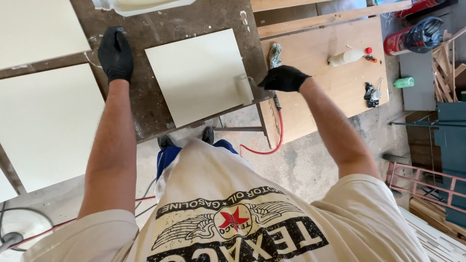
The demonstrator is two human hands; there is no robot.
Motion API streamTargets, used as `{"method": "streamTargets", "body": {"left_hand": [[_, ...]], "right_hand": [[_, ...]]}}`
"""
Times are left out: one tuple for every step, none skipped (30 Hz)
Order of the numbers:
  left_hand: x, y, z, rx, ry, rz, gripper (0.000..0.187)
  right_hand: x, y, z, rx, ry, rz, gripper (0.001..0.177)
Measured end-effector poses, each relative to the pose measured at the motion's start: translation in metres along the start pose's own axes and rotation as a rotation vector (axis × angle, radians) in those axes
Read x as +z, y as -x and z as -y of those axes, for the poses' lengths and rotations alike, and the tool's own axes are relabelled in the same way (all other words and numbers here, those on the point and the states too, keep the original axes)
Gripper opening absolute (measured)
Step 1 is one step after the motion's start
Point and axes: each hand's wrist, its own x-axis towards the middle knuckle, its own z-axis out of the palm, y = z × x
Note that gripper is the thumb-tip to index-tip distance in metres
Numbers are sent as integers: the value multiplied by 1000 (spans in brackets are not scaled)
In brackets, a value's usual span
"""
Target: The person paints white square panels using a small roller and a paint tray. They dip the roller into the paint, apply it to the panels on a workbench, and then place the painted panels onto a larger drying rack.
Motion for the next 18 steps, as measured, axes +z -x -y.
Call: {"method": "streamTargets", "body": {"left_hand": [[-1, 0, -2, -1, -3, -5, 43], [-1, -1, -4, -5, 6, -14, 40], [-1, -2, -5, -6, 17, -20, 38], [-3, -7, -7, -3, 17, -22, 38], [-5, -6, -10, 13, -7, -13, 38], [-8, -5, -13, 29, -31, -5, 38], [-7, -2, -8, 27, -35, -5, 38], [-6, 1, -3, 4, -20, -2, 39], [-1, 0, 0, -13, 3, -3, 41], [0, -5, -4, -10, 6, -7, 41], [-3, -4, -6, 12, 23, -13, 41], [-6, -2, -8, 33, 40, -20, 40], [-4, -2, -8, 30, 40, -21, 40], [-1, -1, -8, 32, 38, -27, 41], [-1, -2, -6, 36, 32, -32, 42], [-2, -2, -7, 35, 29, -33, 42], [-3, -2, -8, 42, 20, -37, 41], [-4, -3, -9, 50, 10, -41, 41]], "right_hand": [[0, -1, -1, -3, 4, -3, 55], [1, -2, -2, 0, 45, 2, 55], [2, -2, -3, 5, 81, 5, 55], [19, -30, 3, 5, 81, 1, 55], [40, -56, 9, -228, 264, 9, 47], [61, -82, 14, -463, 446, 16, 45], [76, -95, 17, -467, 446, 18, 45], [89, -108, 20, -598, 438, -97, 41], [100, -121, 21, -720, 429, -220, 38], [72, -85, 25, -718, 431, -225, 38], [49, -49, 30, -404, 141, -60, 37], [26, -13, 36, -86, -142, 105, 38], [25, -18, 7, -86, -139, 107, 38], [23, -23, -21, -110, -24, 31, 35], [22, -29, -48, -139, 89, -46, 35], [28, -31, -25, -142, 91, -44, 35], [34, -34, -3, -187, 156, 10, 37], [41, -36, 19, -231, 221, 65, 42]]}}
